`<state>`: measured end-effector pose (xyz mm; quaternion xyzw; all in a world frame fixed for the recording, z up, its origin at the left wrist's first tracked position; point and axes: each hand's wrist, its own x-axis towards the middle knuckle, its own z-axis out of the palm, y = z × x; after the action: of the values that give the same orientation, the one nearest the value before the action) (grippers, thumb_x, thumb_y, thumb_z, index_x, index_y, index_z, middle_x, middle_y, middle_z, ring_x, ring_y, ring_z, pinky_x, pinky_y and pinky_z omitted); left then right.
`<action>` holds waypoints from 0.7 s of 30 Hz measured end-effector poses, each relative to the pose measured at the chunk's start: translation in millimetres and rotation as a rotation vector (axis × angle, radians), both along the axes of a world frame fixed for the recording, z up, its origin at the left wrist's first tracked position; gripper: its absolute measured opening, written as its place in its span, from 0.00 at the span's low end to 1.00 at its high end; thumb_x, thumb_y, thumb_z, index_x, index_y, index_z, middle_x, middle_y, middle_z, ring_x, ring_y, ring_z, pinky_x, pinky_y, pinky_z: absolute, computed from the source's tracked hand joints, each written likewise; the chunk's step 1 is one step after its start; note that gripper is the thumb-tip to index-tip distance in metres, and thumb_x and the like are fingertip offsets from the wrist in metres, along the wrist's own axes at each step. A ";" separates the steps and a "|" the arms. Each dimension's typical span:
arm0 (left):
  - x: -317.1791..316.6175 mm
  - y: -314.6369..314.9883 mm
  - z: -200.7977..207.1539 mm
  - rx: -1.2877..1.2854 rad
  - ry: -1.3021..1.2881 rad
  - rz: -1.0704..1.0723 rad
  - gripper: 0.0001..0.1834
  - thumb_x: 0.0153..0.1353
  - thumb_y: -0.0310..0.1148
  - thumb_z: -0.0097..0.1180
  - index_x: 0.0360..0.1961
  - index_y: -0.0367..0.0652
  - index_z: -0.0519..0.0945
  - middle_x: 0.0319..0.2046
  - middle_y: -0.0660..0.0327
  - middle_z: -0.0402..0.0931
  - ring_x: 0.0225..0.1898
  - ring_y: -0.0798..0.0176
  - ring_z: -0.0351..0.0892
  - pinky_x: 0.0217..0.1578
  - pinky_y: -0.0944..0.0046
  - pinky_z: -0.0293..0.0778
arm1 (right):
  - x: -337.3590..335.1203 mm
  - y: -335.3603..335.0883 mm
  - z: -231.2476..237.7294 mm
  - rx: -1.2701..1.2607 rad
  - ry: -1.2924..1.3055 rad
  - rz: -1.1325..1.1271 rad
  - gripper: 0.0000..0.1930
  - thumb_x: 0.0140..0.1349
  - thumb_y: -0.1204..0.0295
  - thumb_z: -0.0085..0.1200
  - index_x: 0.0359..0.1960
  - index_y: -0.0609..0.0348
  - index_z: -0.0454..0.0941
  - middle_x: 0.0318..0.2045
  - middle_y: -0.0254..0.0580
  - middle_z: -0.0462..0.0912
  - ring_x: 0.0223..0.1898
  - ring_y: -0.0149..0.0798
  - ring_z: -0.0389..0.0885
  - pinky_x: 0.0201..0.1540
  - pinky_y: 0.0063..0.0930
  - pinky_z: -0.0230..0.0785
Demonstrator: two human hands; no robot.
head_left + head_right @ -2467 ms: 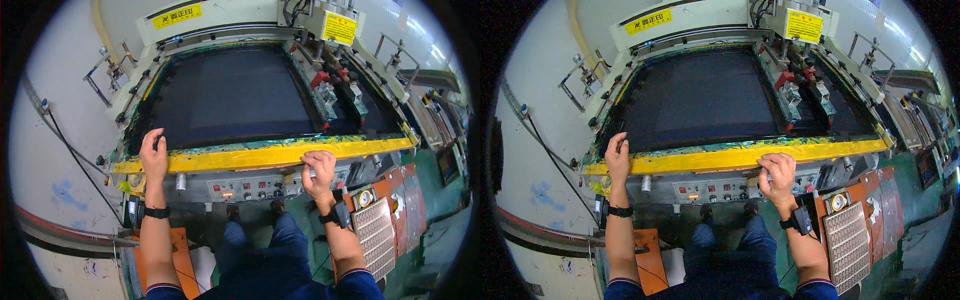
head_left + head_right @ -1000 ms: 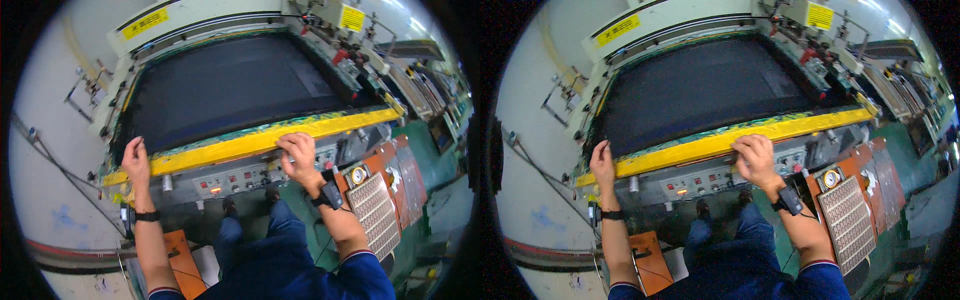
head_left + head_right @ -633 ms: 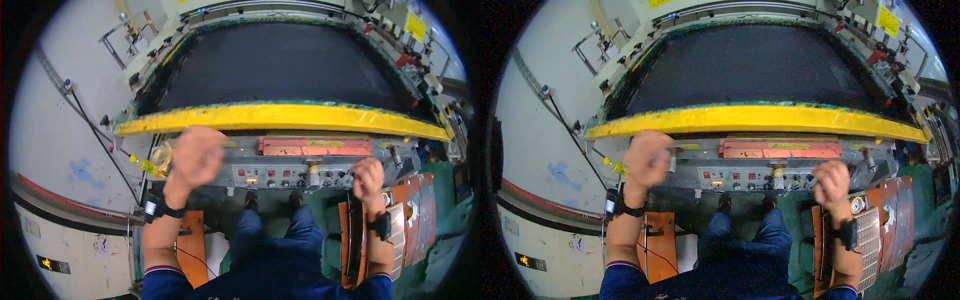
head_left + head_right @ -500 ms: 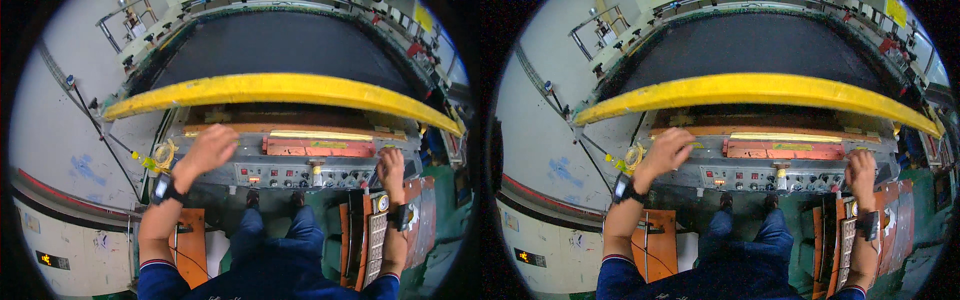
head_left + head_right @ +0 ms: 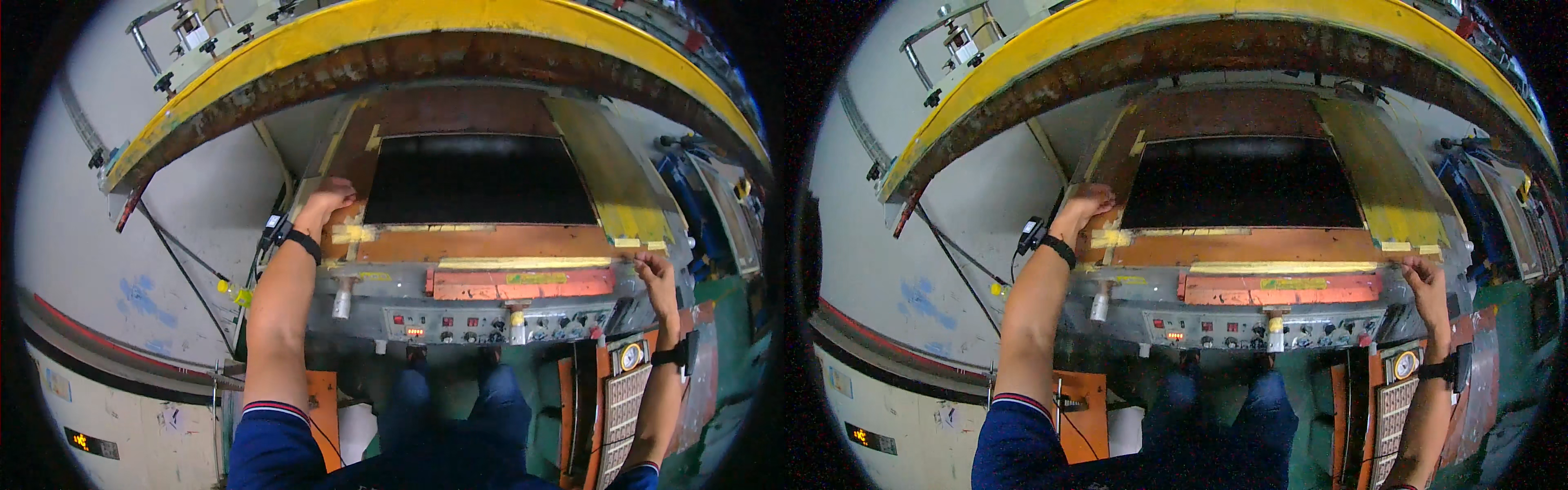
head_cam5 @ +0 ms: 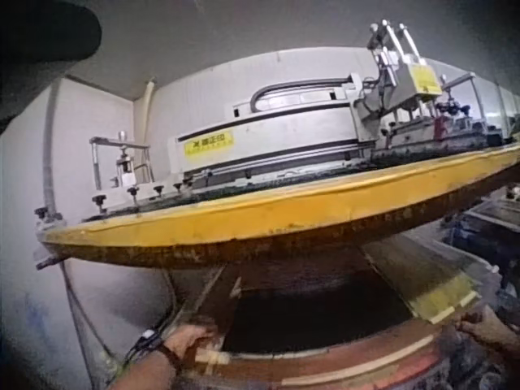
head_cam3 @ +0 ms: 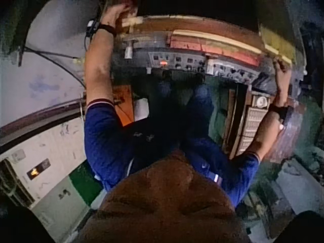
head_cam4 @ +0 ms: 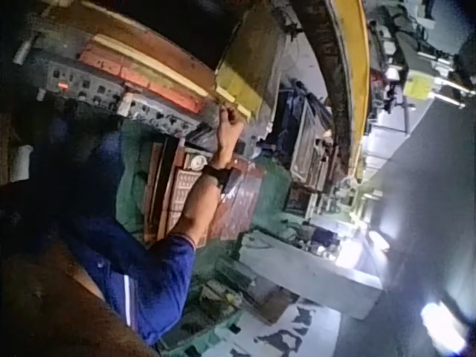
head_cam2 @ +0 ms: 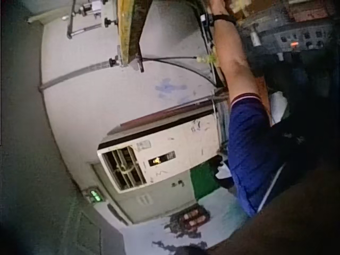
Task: Operates an industrial screen printing or sheet coating machine to process patterned sheets.
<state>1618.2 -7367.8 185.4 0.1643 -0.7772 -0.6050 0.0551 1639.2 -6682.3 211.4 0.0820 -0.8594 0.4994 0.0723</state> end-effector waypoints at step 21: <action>-46.3 58.9 5.4 0.377 0.066 0.108 0.04 0.53 0.32 0.57 0.26 0.46 0.76 0.24 0.65 0.73 0.26 0.66 0.71 0.30 0.65 0.68 | -49.3 -5.3 -11.2 -0.171 -0.162 -0.016 0.12 0.63 0.65 0.52 0.42 0.57 0.80 0.34 0.30 0.81 0.35 0.24 0.76 0.38 0.18 0.67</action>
<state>1572.0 -7308.9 190.8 0.1932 -0.6379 -0.7411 0.0811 1589.9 -6687.7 200.3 0.0283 -0.8175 0.5751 0.0132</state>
